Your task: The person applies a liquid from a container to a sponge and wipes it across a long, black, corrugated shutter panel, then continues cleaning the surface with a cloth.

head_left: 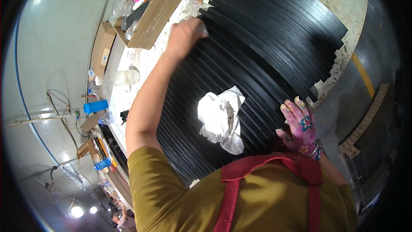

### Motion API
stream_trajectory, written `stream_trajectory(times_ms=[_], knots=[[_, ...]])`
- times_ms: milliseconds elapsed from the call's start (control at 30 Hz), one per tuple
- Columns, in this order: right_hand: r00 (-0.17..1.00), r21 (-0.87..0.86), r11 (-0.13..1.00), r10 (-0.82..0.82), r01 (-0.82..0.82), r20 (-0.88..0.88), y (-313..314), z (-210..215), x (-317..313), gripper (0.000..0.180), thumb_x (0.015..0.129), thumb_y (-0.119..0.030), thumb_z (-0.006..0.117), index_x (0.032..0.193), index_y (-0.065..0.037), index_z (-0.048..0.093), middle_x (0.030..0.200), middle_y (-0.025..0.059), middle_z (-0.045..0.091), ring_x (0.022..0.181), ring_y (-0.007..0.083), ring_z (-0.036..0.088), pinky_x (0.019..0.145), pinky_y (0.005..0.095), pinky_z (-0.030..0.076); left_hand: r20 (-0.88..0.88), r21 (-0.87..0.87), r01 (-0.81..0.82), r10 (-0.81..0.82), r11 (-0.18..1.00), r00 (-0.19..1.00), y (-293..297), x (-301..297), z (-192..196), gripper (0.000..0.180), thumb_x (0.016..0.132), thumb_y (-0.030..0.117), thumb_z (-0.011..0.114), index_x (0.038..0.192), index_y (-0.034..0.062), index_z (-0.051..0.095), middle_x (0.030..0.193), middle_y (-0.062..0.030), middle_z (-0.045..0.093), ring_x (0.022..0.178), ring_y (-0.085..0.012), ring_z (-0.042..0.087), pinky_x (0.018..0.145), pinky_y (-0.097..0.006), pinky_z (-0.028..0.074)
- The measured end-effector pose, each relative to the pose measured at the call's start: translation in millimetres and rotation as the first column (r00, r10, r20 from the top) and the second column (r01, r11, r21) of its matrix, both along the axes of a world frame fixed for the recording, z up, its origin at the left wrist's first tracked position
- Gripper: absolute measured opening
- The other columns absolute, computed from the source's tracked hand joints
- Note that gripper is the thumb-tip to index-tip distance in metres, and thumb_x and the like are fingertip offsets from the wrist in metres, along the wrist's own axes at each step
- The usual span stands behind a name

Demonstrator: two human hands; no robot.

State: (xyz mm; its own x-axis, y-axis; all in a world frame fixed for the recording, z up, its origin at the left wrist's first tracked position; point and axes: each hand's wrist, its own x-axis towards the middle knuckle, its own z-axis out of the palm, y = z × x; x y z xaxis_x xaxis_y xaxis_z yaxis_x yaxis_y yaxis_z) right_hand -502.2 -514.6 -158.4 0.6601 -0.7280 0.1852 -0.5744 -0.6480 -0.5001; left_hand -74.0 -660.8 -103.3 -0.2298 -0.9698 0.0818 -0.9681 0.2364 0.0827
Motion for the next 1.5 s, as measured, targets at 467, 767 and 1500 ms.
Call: stream_trajectory(times_ms=[467, 767, 1500], knots=[[0.999, -0.139, 0.99, -0.037, 0.031, -0.04, 3, -17, -9, 0.063, 0.086, -0.055, 0.059, 0.135, -0.013, 0.06, 0.141, 0.0056, 0.053, 0.134, 0.0285, 0.044, 0.11, 0.047, 0.033, -0.386, 0.21, 0.399, -0.299, 0.892, 0.873, 67, -155, 16, 0.038, 0.078, 0.022, 0.078, 0.104, 0.0, 0.062, 0.096, -0.0143, 0.059, 0.091, -0.0342, 0.061, 0.079, -0.042, 0.052], [0.97, 0.022, 0.987, -0.16, 0.159, 0.183, -31, 29, -43, 0.065, 0.091, -0.039, 0.063, 0.148, -0.011, 0.045, 0.15, 0.0138, 0.045, 0.135, 0.0319, 0.045, 0.108, 0.0481, 0.037, -0.701, 0.378, 0.0, 0.286, 0.926, 0.653, 41, -127, 48, 0.035, 0.089, 0.019, 0.074, 0.117, 0.0007, 0.065, 0.104, -0.0058, 0.065, 0.096, -0.0147, 0.063, 0.085, -0.028, 0.052], [0.929, -0.071, 0.927, -0.363, 0.368, 0.074, -115, -18, -59, 0.061, 0.08, -0.03, 0.076, 0.137, -0.024, 0.057, 0.15, 0.0036, 0.043, 0.131, 0.0311, 0.041, 0.109, 0.0479, 0.033, -0.23, -0.008, 0.313, -0.306, 0.95, 0.924, -41, -211, 2, 0.037, 0.078, 0.02, 0.079, 0.108, 0.0023, 0.068, 0.102, -0.0126, 0.064, 0.093, -0.0334, 0.065, 0.079, -0.039, 0.054]])
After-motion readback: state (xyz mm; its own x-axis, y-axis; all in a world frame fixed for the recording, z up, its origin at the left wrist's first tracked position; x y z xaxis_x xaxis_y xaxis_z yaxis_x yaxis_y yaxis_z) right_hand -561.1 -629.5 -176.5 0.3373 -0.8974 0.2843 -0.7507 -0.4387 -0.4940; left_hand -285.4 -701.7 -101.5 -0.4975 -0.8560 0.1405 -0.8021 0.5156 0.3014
